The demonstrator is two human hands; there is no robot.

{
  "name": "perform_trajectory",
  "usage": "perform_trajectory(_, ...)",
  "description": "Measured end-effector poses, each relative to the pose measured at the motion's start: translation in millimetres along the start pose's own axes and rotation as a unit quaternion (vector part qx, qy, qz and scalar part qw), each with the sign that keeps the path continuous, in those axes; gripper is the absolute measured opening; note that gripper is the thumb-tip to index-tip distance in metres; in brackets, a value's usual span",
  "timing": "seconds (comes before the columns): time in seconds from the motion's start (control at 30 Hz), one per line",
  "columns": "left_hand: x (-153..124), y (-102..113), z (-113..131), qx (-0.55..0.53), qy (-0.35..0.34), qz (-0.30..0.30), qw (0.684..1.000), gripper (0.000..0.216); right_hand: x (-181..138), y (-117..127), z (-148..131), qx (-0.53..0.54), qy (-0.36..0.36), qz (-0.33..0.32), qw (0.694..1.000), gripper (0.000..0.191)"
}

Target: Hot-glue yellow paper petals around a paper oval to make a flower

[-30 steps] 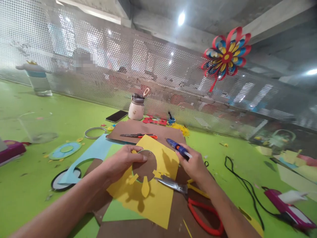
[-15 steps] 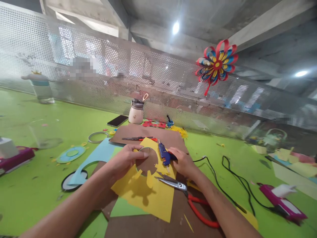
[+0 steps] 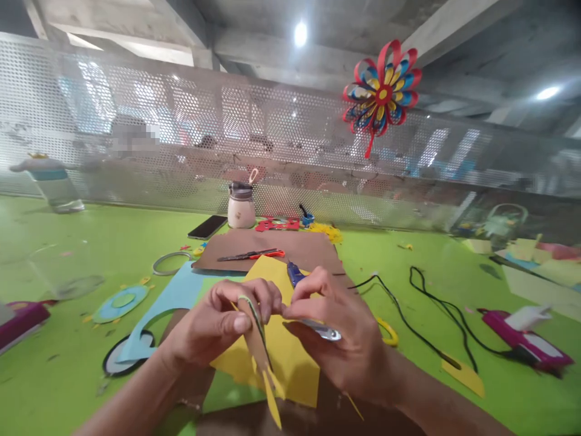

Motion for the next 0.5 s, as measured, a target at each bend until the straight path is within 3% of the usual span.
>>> perform_trajectory(0.2, 2, -2, -8, -0.029, 0.059, 0.011, 0.998, 0.009, 0, -2, -7, -0.048, 0.060, -0.007, 0.997, 0.025)
perform_trajectory(0.5, 2, -2, -18, -0.082, 0.110, 0.027, 0.990, 0.009, -3, -8, 4, -0.026, 0.054, -0.001, 0.998, 0.018)
Point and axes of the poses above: each hand's wrist, its own x-axis towards the middle knuckle, its own y-axis out of the back of the hand, z = x × y, the point moved 4 cm from there along x, towards the middle knuckle
